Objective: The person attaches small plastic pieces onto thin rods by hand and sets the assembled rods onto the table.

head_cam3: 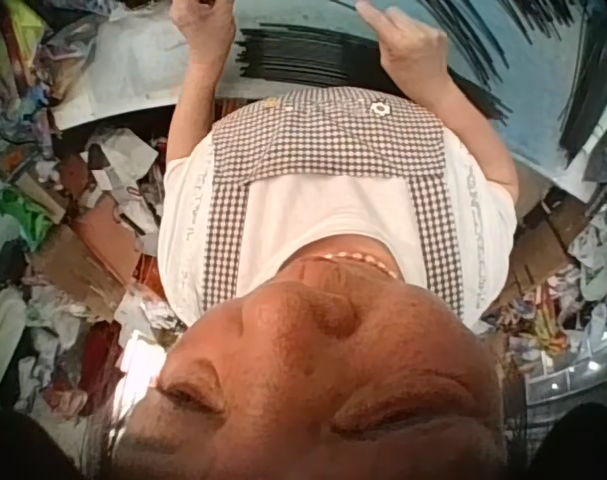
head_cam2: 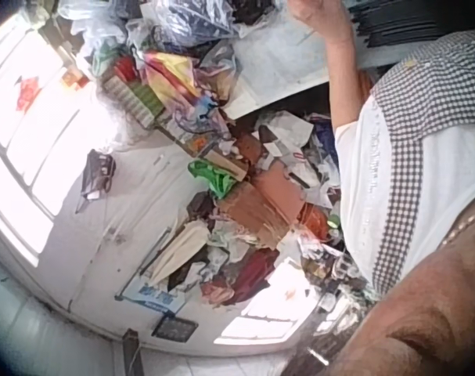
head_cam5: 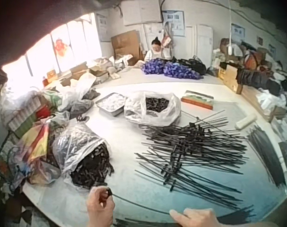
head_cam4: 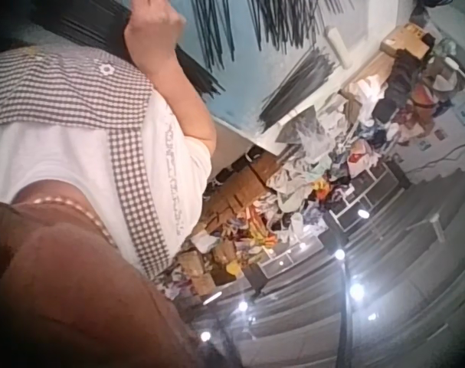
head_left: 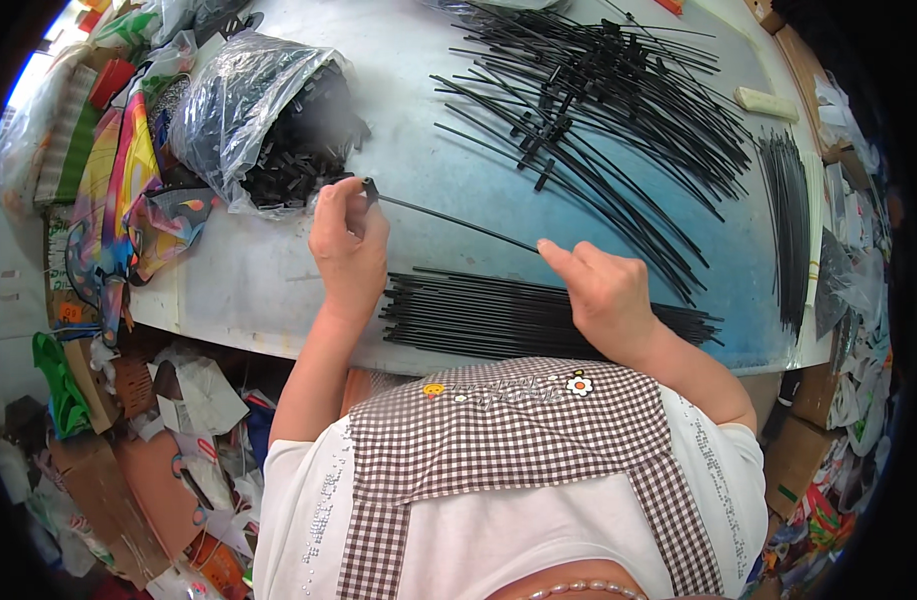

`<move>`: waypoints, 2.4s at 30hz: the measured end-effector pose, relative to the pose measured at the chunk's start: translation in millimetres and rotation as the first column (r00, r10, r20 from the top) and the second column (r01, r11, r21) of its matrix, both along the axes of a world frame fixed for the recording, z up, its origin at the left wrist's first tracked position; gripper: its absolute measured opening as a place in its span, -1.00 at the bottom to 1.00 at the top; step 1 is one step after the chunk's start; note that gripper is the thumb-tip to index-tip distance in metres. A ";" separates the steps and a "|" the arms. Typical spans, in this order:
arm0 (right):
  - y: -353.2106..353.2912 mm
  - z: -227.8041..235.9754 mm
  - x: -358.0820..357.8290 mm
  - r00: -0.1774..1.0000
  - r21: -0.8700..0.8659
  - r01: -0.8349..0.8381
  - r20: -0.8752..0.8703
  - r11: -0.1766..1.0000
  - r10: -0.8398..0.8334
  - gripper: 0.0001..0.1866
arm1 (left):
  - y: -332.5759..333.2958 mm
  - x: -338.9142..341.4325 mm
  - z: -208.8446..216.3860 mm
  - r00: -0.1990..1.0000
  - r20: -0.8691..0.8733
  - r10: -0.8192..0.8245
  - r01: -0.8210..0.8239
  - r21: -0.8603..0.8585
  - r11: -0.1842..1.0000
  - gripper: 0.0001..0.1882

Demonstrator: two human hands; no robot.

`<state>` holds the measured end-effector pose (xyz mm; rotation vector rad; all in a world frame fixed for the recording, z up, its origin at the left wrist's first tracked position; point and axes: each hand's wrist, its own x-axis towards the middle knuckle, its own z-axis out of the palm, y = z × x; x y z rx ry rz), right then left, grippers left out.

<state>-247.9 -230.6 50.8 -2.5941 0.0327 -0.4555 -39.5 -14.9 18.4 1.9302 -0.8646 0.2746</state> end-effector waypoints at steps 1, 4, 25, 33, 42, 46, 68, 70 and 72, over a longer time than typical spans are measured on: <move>4.1 2.3 2.7 1.000 -0.051 0.010 0.011 0.999 -0.009 -0.60 | -5.1 -3.2 3.0 0.998 0.069 -0.004 0.003 0.020 1.000 -0.68; 17.3 4.8 12.7 0.999 -0.145 0.009 0.034 0.989 -0.004 -0.71 | -21.2 -27.5 1.0 0.995 0.103 -0.017 0.012 0.041 0.999 -0.66; -19.4 -10.4 -9.7 0.901 0.008 -0.151 -0.411 0.988 0.141 -0.82 | 29.5 65.9 -30.1 0.951 0.246 0.185 -0.282 0.452 0.846 -0.72; -16.5 -12.0 -1.3 0.985 0.281 0.020 -0.168 0.960 0.028 -0.84 | 32.1 50.2 -28.4 0.810 -0.586 0.024 -0.036 -0.009 0.999 -0.82; -5.1 -6.7 12.7 0.996 0.292 0.013 -0.091 0.956 0.014 -0.60 | 14.2 5.7 -1.4 0.292 -0.747 -0.596 -0.223 -0.660 0.718 -0.82; -4.3 -9.1 12.9 1.000 0.270 0.006 -0.030 0.963 0.002 -0.61 | 11.1 3.6 2.1 0.247 -0.719 -0.649 -0.232 -0.694 0.681 -0.82; -55.8 5.4 49.4 0.954 -0.224 0.216 0.256 0.950 -0.156 -0.64 | -18.8 -17.5 4.8 0.958 -0.260 -0.118 0.170 0.185 0.968 -0.71; -46.9 6.2 27.7 0.997 -0.039 0.070 -0.030 0.997 -0.071 -0.66 | 5.4 22.5 -13.5 0.985 0.130 0.117 -0.147 0.249 0.957 -0.67; -31.4 4.3 9.6 0.986 0.073 0.005 -0.165 0.997 0.007 -0.68 | 27.4 46.6 -16.9 0.953 0.255 0.165 -0.245 0.328 0.912 -0.68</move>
